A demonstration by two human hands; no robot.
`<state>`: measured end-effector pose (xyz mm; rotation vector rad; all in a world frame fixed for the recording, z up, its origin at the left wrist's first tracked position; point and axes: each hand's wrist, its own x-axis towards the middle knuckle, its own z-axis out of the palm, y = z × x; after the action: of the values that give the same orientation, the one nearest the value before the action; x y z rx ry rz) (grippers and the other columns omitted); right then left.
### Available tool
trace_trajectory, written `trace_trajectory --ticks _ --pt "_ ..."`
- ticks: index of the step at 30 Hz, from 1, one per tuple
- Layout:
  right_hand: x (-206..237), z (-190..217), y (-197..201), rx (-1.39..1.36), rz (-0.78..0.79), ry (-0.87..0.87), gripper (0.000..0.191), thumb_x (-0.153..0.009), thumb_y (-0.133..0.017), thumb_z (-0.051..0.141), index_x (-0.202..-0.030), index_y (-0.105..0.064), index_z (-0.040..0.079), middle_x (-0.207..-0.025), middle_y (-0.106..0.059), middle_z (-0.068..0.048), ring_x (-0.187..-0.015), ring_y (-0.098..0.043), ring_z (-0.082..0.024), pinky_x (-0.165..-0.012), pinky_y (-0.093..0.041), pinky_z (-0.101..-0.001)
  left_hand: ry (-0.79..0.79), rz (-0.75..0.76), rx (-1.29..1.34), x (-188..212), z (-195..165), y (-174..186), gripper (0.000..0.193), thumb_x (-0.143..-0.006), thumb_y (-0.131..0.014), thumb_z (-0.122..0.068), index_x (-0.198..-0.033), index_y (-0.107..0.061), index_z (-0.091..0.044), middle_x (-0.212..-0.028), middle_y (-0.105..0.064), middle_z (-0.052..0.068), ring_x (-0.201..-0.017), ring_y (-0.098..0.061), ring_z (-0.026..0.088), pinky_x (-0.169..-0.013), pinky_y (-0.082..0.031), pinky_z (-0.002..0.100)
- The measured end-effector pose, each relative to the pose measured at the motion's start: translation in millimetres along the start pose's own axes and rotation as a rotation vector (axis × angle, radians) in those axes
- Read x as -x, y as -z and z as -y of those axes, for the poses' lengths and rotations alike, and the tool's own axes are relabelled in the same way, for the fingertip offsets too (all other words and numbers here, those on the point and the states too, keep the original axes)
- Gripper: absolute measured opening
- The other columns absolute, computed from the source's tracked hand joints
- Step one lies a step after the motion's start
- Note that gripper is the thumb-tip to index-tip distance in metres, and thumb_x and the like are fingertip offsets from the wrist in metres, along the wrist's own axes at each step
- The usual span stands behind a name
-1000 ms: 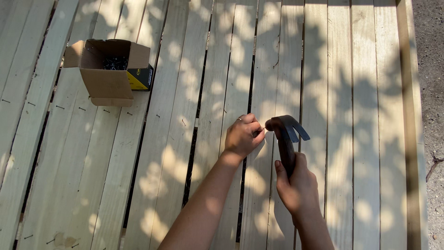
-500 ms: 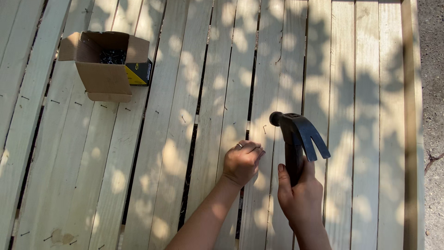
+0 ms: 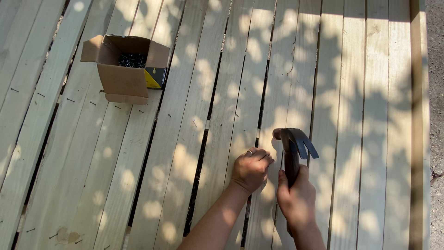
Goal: The person hammers nails into a slatted wooden frame outdoors. They take nails one at a time from an open cardboard box, position each nail on a wood slat, and drive it in with a claw hammer, working across different slats.
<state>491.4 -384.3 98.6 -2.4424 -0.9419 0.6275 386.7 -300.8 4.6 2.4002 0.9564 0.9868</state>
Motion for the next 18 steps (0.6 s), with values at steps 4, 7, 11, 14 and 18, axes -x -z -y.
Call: trace_trajectory --ticks 4,7,11,14,18 --pt "-2 -2 9 -0.063 -0.096 -0.096 0.036 -0.095 -0.068 0.031 -0.113 -0.056 0.002 -0.084 -0.070 -0.024 -0.077 -0.070 -0.045 -0.071 -0.053 -0.0512 0.047 0.014 0.027 1 -7 8 0.005 -0.085 -0.076 -0.013 -0.087 -0.073 -0.012 -0.094 -0.071 0.001 -0.094 -0.070 0.023 -0.079 -0.058 0.034" --pt "4 27 20 -0.133 -0.229 0.103 0.033 -0.097 -0.068 0.029 -0.110 -0.057 0.001 -0.080 -0.069 -0.021 -0.071 -0.068 -0.039 -0.068 -0.052 -0.0461 0.164 -0.058 0.123 -5 -7 25 0.007 -0.084 -0.078 -0.012 -0.087 -0.073 -0.010 -0.095 -0.072 0.002 -0.093 -0.070 0.024 -0.079 -0.058 0.035" --pt "13 91 20 -0.278 -0.114 0.147 0.030 -0.097 -0.067 0.028 -0.106 -0.056 0.002 -0.068 -0.065 -0.014 -0.058 -0.066 -0.026 -0.059 -0.052 -0.0389 0.299 -0.479 0.139 -24 28 94 0.007 -0.093 -0.075 -0.007 -0.099 -0.072 -0.006 -0.103 -0.072 0.005 -0.095 -0.071 0.024 -0.082 -0.060 0.033" --pt "21 136 14 -0.353 -0.013 0.196 0.029 -0.096 -0.067 0.028 -0.105 -0.056 0.003 -0.065 -0.063 -0.011 -0.053 -0.061 -0.023 -0.053 -0.048 -0.0386 0.274 -0.698 -0.162 -68 107 182 0.011 -0.097 -0.072 -0.007 -0.108 -0.071 -0.005 -0.107 -0.072 0.007 -0.096 -0.072 0.024 -0.080 -0.059 0.034" --pt "22 180 -1 -0.395 0.006 0.388 0.030 -0.094 -0.067 0.027 -0.108 -0.055 0.004 -0.068 -0.065 -0.008 -0.055 -0.061 -0.018 -0.055 -0.050 -0.0351 0.660 -0.263 -0.226 -152 218 275 0.009 -0.083 -0.082 -0.009 -0.091 -0.080 -0.005 -0.100 -0.075 0.014 -0.080 -0.075 0.027 -0.077 -0.060 0.035"
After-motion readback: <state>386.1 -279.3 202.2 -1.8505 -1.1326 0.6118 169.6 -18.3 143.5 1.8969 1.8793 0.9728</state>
